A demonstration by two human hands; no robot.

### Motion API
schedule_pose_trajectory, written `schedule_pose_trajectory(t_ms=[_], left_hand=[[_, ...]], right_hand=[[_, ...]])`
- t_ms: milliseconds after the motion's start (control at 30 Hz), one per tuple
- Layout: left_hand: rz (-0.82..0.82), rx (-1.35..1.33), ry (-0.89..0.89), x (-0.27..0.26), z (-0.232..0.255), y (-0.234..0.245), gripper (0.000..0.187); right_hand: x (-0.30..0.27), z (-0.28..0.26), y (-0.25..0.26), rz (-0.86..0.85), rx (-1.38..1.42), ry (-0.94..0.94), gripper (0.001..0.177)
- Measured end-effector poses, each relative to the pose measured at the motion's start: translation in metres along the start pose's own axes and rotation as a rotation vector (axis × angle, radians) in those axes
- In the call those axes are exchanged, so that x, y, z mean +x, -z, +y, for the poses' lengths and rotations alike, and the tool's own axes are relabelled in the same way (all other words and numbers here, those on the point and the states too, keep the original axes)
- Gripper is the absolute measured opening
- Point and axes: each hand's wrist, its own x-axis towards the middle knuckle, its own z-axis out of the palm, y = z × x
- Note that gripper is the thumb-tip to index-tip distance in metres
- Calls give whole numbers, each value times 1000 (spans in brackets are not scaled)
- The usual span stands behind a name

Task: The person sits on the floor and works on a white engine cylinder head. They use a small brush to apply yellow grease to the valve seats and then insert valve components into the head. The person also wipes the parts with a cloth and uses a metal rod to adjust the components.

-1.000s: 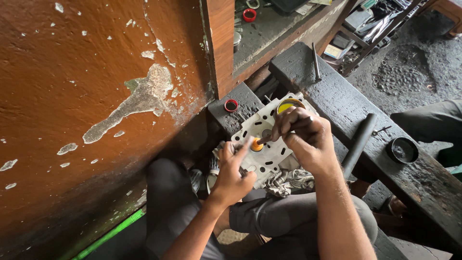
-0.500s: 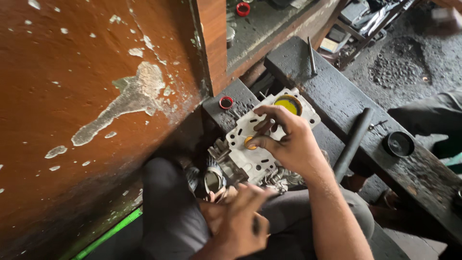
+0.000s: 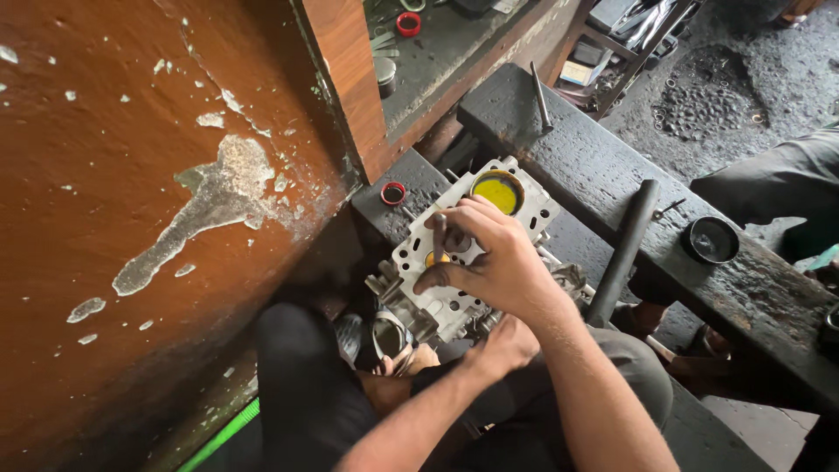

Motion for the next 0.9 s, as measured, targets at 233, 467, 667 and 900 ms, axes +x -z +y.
schedule_pose_trajectory(t_ms=[233,467,667,900], left_hand=[[212,134,-271,38,-87,-38,52],[103,47,-273,31,-99,-40,50],[95,137,-109,15,-50,-9,41],[73,154,-39,-12,-10,29,32]], right_hand=[[-5,5,5,108,71,15,56],[-1,-4,6,38,126,-9,39],[-4,-6,2,-57,127,-133,45],[1,-13,3,0,129,-171,48]])
